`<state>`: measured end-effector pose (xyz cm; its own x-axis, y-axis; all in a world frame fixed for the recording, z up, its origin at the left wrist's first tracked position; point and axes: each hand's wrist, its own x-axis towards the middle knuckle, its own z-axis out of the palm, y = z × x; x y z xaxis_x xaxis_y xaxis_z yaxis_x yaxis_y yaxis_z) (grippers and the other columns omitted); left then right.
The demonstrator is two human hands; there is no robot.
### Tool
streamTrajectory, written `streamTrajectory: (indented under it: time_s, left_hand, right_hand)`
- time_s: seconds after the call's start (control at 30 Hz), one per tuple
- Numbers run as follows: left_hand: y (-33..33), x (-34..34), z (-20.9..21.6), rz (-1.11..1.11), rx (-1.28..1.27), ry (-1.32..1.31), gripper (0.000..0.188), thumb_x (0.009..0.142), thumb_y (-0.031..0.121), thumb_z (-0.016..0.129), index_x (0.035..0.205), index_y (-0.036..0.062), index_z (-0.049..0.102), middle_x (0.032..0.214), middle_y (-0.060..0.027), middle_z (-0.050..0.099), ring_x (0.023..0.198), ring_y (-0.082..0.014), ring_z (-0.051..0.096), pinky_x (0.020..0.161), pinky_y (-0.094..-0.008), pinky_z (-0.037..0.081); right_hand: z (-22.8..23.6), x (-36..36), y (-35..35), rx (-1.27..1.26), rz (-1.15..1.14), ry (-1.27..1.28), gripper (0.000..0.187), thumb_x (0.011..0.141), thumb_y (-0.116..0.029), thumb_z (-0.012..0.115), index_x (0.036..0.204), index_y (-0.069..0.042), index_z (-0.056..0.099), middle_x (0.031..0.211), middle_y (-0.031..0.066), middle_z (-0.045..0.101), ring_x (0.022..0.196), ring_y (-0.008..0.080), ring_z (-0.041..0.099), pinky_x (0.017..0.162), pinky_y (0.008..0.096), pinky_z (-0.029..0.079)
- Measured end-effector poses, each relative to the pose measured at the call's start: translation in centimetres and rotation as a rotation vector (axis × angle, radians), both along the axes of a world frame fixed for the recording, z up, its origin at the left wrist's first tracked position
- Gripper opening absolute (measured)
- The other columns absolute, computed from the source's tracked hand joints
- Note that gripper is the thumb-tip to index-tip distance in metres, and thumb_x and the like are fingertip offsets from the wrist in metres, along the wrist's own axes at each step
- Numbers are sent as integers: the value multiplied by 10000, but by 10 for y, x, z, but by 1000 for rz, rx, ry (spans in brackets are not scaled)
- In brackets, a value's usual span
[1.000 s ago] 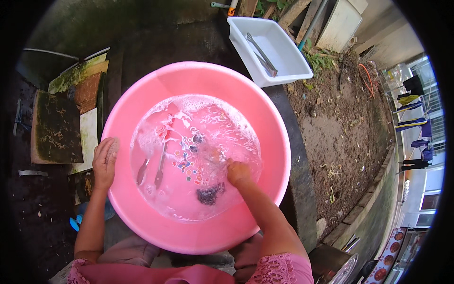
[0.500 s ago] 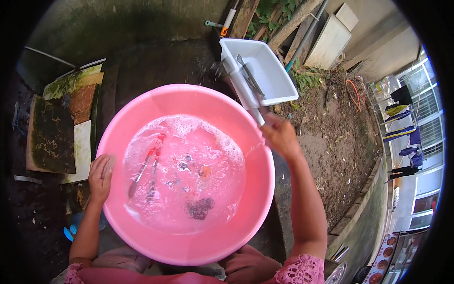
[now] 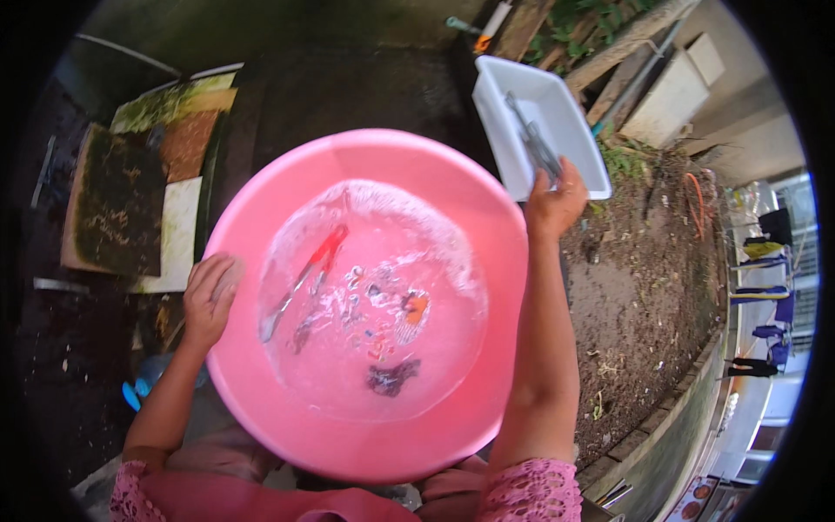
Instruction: The person washes metal kitchenware in a basin of soapy water. They scrub two pairs of metal tongs, a large metal lid, and a large metal pot using a scouring pad before placing them into a separate white plastic container.
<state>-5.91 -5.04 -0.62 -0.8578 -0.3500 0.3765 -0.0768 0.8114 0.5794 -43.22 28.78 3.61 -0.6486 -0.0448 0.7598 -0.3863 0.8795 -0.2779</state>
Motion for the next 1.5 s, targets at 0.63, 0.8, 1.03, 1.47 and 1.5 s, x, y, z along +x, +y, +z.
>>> streamTrajectory:
  time_s: [0.63, 0.8, 1.03, 1.47, 1.5]
  left_hand:
    - [-4, -1, -5, -5, 31, 23, 320, 799, 145, 631, 1094, 21, 615, 1104, -158, 593, 988, -325, 555, 874, -388, 437]
    - [-5, 3, -5, -5, 37, 36, 313, 801, 141, 628, 1090, 23, 616, 1099, -160, 596, 984, -327, 558, 872, -386, 438]
    - [-4, 2, -9, -6, 10, 21, 315, 798, 148, 634, 1090, 30, 615, 1101, -152, 598, 989, -326, 556, 882, -389, 431]
    - [-1, 3, -12, 17, -44, 10, 305, 820, 146, 616, 1105, 37, 613, 1112, -147, 594, 1018, -317, 546, 913, -382, 417]
    - [1, 3, -13, 26, -65, 12, 303, 822, 145, 615, 1106, 38, 614, 1108, -148, 594, 1016, -319, 545, 913, -383, 417]
  right_hand:
    - [-165, 210, -149, 1036, 766, -1066, 320, 801, -341, 577, 1030, -130, 653, 1108, 81, 599, 1129, 268, 507, 1027, 518, 288]
    - [-146, 210, -77, 836, 640, -1114, 660, 734, -526, 650, 1256, -144, 516, 1226, 112, 555, 1171, 269, 493, 1004, 506, 317]
    - [-190, 226, 7, 1065, 563, -964, 579, 734, -411, 662, 1199, -86, 548, 1223, 164, 560, 1175, 309, 497, 986, 488, 355]
    - [-45, 222, 5, 8, 500, -1928, 411, 729, -86, 698, 1112, 3, 578, 818, 89, 598, 660, 128, 569, 554, 277, 456]
    - [-45, 226, 13, -166, 497, -1974, 401, 724, -52, 690, 1103, 3, 570, 822, 79, 592, 645, 124, 556, 538, 266, 443]
